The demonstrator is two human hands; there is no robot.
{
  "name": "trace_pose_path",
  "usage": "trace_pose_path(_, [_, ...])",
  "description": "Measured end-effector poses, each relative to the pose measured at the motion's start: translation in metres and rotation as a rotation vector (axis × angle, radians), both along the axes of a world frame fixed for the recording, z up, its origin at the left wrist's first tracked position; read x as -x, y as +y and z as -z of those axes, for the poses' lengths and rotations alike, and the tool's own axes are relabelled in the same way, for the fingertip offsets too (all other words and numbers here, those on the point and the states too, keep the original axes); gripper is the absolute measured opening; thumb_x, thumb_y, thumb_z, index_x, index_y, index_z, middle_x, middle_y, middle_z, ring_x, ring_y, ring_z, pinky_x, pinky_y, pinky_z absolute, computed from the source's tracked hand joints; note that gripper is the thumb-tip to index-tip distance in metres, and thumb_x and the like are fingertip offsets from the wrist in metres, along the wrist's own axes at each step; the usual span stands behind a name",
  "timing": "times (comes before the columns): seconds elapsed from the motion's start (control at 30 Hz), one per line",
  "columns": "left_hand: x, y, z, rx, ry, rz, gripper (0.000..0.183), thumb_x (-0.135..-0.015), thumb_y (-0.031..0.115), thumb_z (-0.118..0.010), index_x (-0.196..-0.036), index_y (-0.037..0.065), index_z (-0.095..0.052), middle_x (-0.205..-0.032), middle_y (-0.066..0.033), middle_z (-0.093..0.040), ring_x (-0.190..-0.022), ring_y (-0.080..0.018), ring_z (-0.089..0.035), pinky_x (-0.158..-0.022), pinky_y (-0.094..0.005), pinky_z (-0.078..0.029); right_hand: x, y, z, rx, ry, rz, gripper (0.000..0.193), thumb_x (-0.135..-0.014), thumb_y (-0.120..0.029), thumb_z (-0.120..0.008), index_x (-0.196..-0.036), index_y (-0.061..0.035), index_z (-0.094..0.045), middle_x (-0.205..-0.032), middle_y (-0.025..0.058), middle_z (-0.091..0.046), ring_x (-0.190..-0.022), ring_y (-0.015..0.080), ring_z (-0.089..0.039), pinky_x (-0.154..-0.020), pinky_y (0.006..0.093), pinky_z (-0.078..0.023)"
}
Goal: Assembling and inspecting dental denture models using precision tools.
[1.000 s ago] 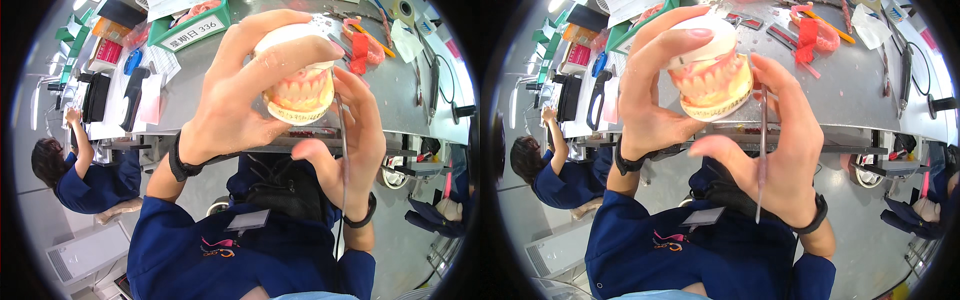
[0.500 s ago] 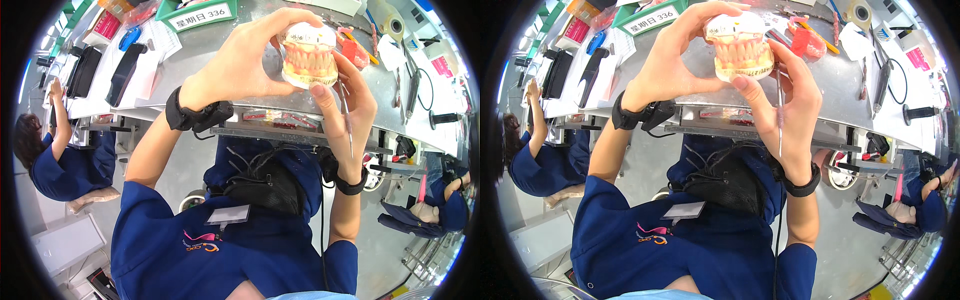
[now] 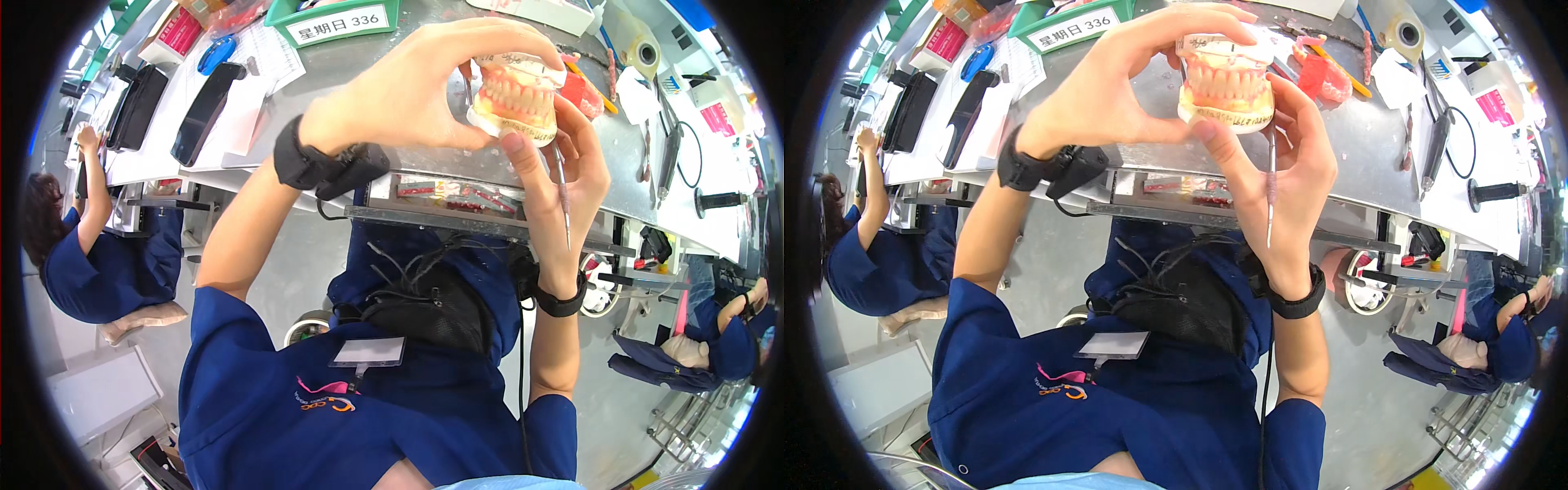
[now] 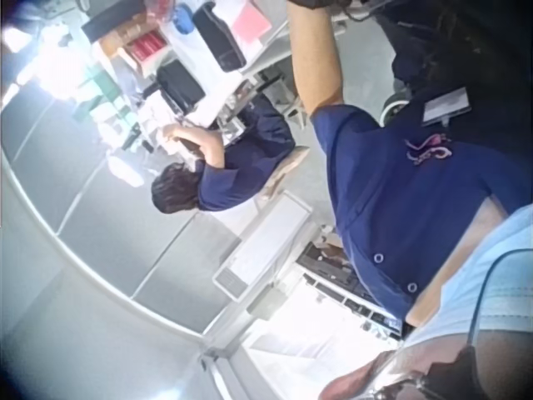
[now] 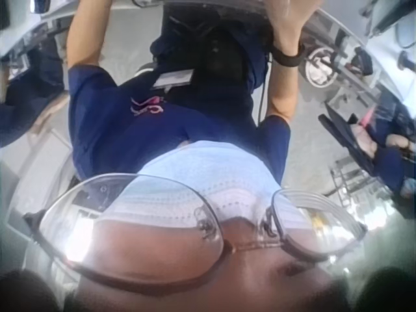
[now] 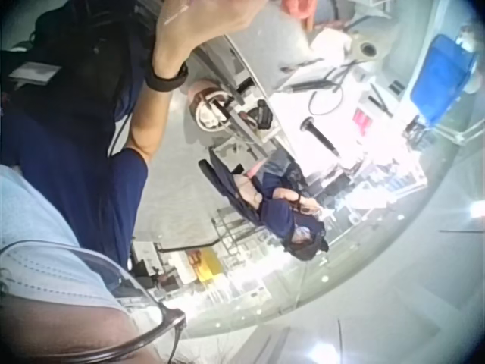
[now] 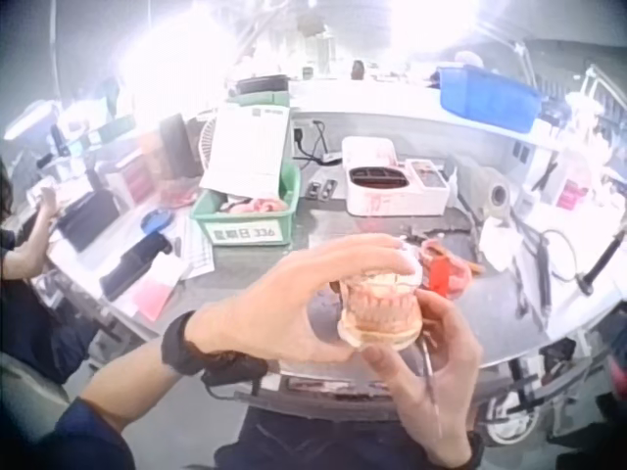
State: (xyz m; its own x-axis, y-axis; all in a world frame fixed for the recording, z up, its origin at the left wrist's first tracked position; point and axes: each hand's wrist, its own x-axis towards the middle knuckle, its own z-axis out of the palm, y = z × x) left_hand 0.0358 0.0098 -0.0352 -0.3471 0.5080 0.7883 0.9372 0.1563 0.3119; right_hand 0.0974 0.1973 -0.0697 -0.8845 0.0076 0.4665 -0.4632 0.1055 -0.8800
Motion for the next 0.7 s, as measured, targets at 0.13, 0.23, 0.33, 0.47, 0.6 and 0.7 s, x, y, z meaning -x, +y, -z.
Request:
trace_pose_path(0.13, [0.011, -0.005, -0.037, 0.032, -0.683, 0.190, 0.084, -0.068, 0.010, -0.087, -0.139, 0.002, -0.042, -0.133, -0.0129, -0.056, -0.115, -0.0192, -0.059, -0.090, -0.0318, -0.053, 0.001, 0.001, 0.009, 0.062, -0.018, -0.003, 0.064, -0.074, -0.015, -0.087, -0.124, 0.0081, -0.053, -0.112, 0.0148, -0.065, -0.101, 0.0183, -0.064, -0.092, 0.0313, -0.051])
trace_pose_path(0.23, [0.024, -0.003, -0.055, -0.036, -0.777, 0.053, 0.086, -0.068, 0.004, -0.086, -0.140, -0.002, -0.040, -0.129, -0.0123, -0.058, -0.114, -0.0164, -0.058, -0.088, -0.0296, -0.053, 0.004, -0.001, 0.022, -0.061, 0.070, 0.045, 0.067, -0.072, -0.016, -0.089, -0.124, 0.0079, -0.054, -0.109, 0.0145, -0.066, -0.096, 0.0181, -0.065, -0.088, 0.0308, -0.052])
trace_pose_path(0.33, [0.063, -0.008, -0.017, -0.026, -0.579, 0.083, 0.077, -0.073, 0.006, -0.084, -0.138, -0.003, -0.044, -0.120, -0.0101, -0.063, -0.104, -0.0138, -0.062, -0.085, -0.0264, -0.054, 0.008, -0.002, 0.032, -0.219, 0.167, 0.134, 0.070, -0.067, -0.018, -0.091, -0.122, 0.0068, -0.056, -0.103, 0.0142, -0.068, -0.090, 0.0176, -0.066, -0.080, 0.0296, -0.054])
trace_pose_path(0.47, [0.072, 0.001, 0.009, -0.128, -0.787, 0.051, 0.039, -0.085, 0.007, -0.075, -0.120, -0.001, -0.061, -0.099, -0.0020, -0.068, -0.084, -0.0064, -0.062, -0.071, -0.0219, -0.052, 0.006, 0.001, 0.031, -0.284, 0.163, 0.161, 0.071, -0.065, -0.017, -0.092, -0.122, 0.0057, -0.057, -0.103, 0.0153, -0.067, -0.091, 0.0221, -0.067, -0.082, 0.0308, -0.053])
trace_pose_path(0.6, [0.065, 0.004, 0.010, -0.141, -0.818, 0.109, 0.018, -0.090, 0.007, -0.070, -0.106, 0.000, -0.069, -0.091, 0.0020, -0.068, -0.078, -0.0020, -0.059, -0.064, -0.0200, -0.048, 0.001, 0.006, 0.032, -0.491, 0.224, 0.254, 0.071, -0.064, -0.016, -0.091, -0.123, 0.0052, -0.057, -0.108, 0.0179, -0.065, -0.101, 0.0297, -0.064, -0.088, 0.0361, -0.052])
trace_pose_path(0.7, [0.065, 0.004, 0.012, -0.154, -0.775, 0.119, 0.020, -0.089, 0.007, -0.071, -0.107, -0.001, -0.069, -0.093, 0.0006, -0.069, -0.080, -0.0035, -0.061, -0.067, -0.0209, -0.050, -0.001, 0.008, 0.029, -0.510, 0.186, 0.241, 0.072, -0.064, -0.016, -0.090, -0.124, 0.0052, -0.056, -0.112, 0.0188, -0.065, -0.106, 0.0316, -0.062, -0.090, 0.0383, -0.051])
